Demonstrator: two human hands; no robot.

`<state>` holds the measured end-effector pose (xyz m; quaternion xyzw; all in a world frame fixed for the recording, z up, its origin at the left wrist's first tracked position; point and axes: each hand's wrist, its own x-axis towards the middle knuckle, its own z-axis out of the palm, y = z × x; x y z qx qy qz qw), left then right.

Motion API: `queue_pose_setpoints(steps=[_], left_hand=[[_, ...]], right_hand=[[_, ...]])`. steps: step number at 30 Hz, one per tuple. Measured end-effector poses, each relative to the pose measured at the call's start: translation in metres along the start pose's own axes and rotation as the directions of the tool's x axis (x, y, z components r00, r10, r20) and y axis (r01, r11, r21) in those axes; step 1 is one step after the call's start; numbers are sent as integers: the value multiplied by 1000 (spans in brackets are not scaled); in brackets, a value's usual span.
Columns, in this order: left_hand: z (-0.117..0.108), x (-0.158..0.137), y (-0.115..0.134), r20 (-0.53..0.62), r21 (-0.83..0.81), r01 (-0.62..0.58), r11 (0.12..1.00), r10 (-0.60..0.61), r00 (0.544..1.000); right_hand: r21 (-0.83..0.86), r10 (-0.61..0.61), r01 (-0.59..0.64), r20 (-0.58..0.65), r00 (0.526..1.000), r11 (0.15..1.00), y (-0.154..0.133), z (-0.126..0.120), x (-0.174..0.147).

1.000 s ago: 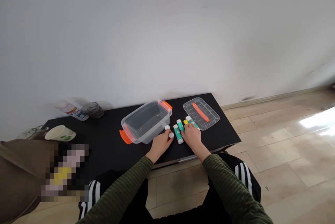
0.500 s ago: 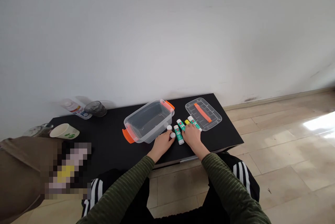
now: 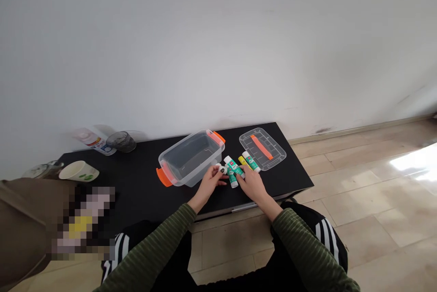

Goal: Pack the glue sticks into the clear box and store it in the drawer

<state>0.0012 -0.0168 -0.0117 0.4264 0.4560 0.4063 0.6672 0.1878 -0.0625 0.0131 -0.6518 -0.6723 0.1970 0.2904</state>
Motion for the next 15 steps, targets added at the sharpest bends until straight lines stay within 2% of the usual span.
queue_pose_setpoints(steps=[3, 6, 10, 15], left_hand=[[1, 1, 1, 32, -310, 34, 950, -26, 999], [0, 1, 3, 22, -483, 67, 873, -64, 998], [-1, 2, 5, 11, -570, 65, 819, -72, 997], [-2, 2, 8, 20, -546, 78, 834, -81, 997]], right_hand=[[81, -61, 61, -4, 998, 995, 1, -2, -3], [105, -79, 76, 17, 997, 992, 1, -3, -3], [101, -145, 141, 35, 989, 985, 3, -1, -3], [67, -187, 184, 46, 981, 981, 7, -1, -3]])
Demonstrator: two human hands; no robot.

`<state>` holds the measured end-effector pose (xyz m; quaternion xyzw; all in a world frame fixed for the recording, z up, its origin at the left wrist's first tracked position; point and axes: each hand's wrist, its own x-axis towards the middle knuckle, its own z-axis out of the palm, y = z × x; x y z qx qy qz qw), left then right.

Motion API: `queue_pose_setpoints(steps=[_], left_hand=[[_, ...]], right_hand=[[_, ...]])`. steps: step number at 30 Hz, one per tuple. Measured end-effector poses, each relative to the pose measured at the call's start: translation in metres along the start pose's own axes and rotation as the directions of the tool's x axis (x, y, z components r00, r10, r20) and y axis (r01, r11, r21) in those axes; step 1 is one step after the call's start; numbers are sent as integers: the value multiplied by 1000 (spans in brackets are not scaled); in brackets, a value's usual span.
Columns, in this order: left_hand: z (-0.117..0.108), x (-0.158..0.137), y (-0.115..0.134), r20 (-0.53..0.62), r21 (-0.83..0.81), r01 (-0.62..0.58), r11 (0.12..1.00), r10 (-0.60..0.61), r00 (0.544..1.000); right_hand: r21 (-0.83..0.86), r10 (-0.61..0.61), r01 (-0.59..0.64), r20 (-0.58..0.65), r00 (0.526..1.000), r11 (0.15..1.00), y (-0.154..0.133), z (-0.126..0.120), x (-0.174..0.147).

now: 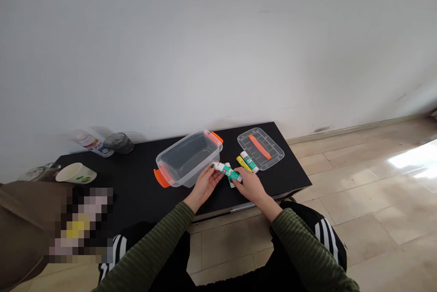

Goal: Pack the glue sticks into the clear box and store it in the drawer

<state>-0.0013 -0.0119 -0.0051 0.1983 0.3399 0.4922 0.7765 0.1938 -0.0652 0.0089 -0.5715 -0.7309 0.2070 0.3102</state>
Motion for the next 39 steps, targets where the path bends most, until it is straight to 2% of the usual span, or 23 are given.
queue_pose_setpoints(steps=[9, 14, 20, 26, 30, 34, 37, 39], left_hand=[[0, -2, 0, 50, 141, -42, 989, 35, 998], [2, -5, -1, 61, 185, -70, 980, 60, 996], [2, -7, -1, 78, 242, -127, 962, 111, 991], [2, -6, 1, 112, 318, -192, 928, 164, 980], [2, -6, 4, 157, 331, -207, 921, 163, 974], [3, -5, 4, 210, 327, -193, 925, 128, 969], [2, -3, 3, 230, 347, -188, 919, 110, 967], [0, -1, 4, 207, 426, -192, 884, 111, 972]], right_hand=[[-84, 25, -28, -37, 999, 996, -1, -5, -2], [-75, 16, -18, -37, 999, 997, -3, -5, -3], [32, 34, -33, -33, 999, 999, -7, -2, -4], [183, 167, -160, -20, 986, 970, -13, 0, -2], [353, 268, -275, 70, 961, 894, -11, 3, -1], [599, 299, -378, 232, 926, 706, -7, 7, 0], [668, 303, -454, 338, 891, 589, -6, 7, 2], [667, 297, -484, 383, 875, 567, -7, 6, 3]])
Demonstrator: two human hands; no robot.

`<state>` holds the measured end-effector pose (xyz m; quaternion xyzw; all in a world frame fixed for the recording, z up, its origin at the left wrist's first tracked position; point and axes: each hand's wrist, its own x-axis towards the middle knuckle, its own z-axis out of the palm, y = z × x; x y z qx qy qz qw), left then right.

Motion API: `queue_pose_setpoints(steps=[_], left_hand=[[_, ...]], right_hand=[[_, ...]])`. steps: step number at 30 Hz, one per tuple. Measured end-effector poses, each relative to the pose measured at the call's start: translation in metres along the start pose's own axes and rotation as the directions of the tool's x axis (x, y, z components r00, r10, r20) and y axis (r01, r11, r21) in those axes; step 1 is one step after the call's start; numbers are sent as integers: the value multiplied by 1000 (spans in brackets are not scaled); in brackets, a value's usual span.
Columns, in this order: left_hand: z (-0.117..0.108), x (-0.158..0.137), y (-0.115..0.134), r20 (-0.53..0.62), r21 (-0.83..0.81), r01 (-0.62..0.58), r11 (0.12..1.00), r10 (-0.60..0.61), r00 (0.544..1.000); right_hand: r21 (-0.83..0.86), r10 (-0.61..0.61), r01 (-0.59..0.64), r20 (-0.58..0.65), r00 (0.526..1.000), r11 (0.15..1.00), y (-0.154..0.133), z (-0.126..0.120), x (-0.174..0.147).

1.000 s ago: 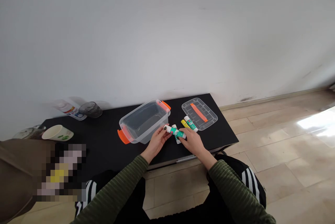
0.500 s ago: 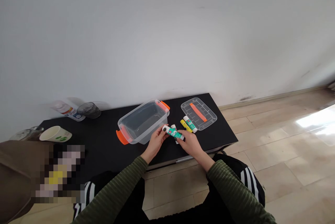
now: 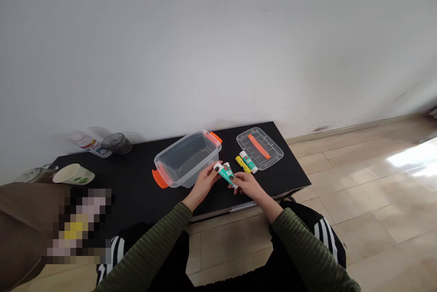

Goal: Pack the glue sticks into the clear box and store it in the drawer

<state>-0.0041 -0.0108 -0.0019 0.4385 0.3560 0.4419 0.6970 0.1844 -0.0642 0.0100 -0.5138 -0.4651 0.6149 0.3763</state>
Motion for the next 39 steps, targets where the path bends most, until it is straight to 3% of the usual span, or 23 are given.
queue_pose_setpoints(steps=[3, 6, 8, 10, 13, 16, 19, 22, 25, 29, 39], left_hand=[[-4, 1, 3, -81, 237, -3, 972, 23, 996], [-8, -2, 8, -114, 418, -71, 906, 130, 985], [-8, -5, 9, -113, 496, -96, 863, 174, 978], [-9, -8, 7, -108, 595, -70, 801, 165, 980], [-11, -9, 0, -72, 771, -31, 636, 135, 988], [-14, -7, -5, 0, 899, -63, 434, 146, 989], [-16, -6, -7, 63, 962, -94, 255, 128, 990], [-15, -5, -5, 88, 985, -100, 140, 86, 992], [-13, -6, -2, 73, 993, -77, 93, 50, 996], [-9, -8, 0, 55, 993, -57, 107, 15, 998], [2, -19, -4, 155, 985, -153, 78, -21, 988]], right_hand=[[-67, 9, -9, 7, 1000, 998, -3, 0, 1], [-208, -38, 22, -73, 997, 978, -6, -6, 3], [-375, -120, 44, -184, 976, 926, -10, -14, 4], [-572, -218, 8, -298, 929, 820, -14, -23, 6], [-763, -291, -126, -386, 876, 634, -18, -36, 9], [-838, -283, -226, -403, 870, 497, -19, -40, 12], [-864, -259, -274, -405, 877, 423, -17, -38, 15], [-872, -239, -311, -417, 877, 378, -14, -32, 19], [-879, -236, -332, -423, 875, 343, -10, -27, 22], [-889, -247, -328, -412, 877, 319, -4, -23, 26], [-909, -199, -345, -393, 898, 235, -5, -9, 25]])
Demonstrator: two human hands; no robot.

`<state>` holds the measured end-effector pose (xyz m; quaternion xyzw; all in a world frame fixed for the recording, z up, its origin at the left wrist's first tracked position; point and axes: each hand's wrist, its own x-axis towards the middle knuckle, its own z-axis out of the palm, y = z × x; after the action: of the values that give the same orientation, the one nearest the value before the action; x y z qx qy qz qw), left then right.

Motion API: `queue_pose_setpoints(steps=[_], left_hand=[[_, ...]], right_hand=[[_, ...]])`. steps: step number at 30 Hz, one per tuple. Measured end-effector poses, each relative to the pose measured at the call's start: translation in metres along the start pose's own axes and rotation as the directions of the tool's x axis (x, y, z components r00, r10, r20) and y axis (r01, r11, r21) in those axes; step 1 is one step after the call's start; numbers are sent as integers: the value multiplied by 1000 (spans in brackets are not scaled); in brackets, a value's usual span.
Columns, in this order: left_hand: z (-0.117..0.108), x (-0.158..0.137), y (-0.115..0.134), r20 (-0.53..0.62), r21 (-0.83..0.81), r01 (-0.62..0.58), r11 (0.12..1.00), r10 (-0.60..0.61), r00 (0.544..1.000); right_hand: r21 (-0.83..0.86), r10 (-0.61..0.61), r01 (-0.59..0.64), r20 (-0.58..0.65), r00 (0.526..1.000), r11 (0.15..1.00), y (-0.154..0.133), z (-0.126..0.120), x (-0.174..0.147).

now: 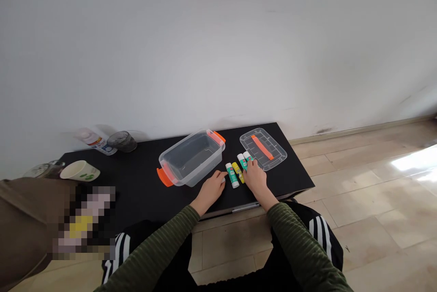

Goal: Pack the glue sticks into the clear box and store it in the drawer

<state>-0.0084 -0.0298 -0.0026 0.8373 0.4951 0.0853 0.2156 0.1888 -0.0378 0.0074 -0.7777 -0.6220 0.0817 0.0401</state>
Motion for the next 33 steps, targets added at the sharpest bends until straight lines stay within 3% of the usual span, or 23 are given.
queue_pose_setpoints(steps=[2, 5, 9, 18, 22, 24, 26, 27, 29, 31, 33], left_hand=[[1, 0, 0, -4, -11, -2, 1000, 2, 1000], [2, 2, -1, -7, -39, 4, 999, -4, 1000], [1, 3, -1, -7, -58, 5, 998, -6, 1000], [2, 6, -6, 0, -92, 28, 995, -28, 1000], [0, 9, -15, -110, -257, 5, 966, -34, 993], [-2, 12, -18, -168, -411, 14, 911, -91, 982], [-2, 15, -18, -143, -633, 81, 769, -220, 965], [-2, 16, -17, -90, -752, 128, 647, -294, 952], [0, 19, -14, 55, -929, 192, 317, -394, 918], [1, 20, -10, 175, -982, 187, -11, -409, 896], [1, 20, -7, 227, -964, 146, -223, -396, 890]], right_hand=[[-2, -19, 18, -18, 1000, 1000, -2, -2, -2], [29, -143, 145, -61, 988, 989, -9, -2, -8], [52, -293, 293, -7, 956, 955, -21, 4, -18], [-77, -162, 174, 137, 977, 982, -36, 4, -20], [-61, -155, 164, 125, 980, 985, -38, 3, -19], [-23, -142, 146, 108, 984, 989, -36, 3, -19], [51, -133, 129, 74, 988, 990, -32, 2, -19], [98, -133, 128, 49, 990, 987, -28, 2, -20], [196, -147, 147, -13, 989, 970, -20, 2, -22], [285, -189, 203, -75, 979, 937, -11, 4, -27], [349, -247, 274, -121, 961, 896, -3, 7, -33]])
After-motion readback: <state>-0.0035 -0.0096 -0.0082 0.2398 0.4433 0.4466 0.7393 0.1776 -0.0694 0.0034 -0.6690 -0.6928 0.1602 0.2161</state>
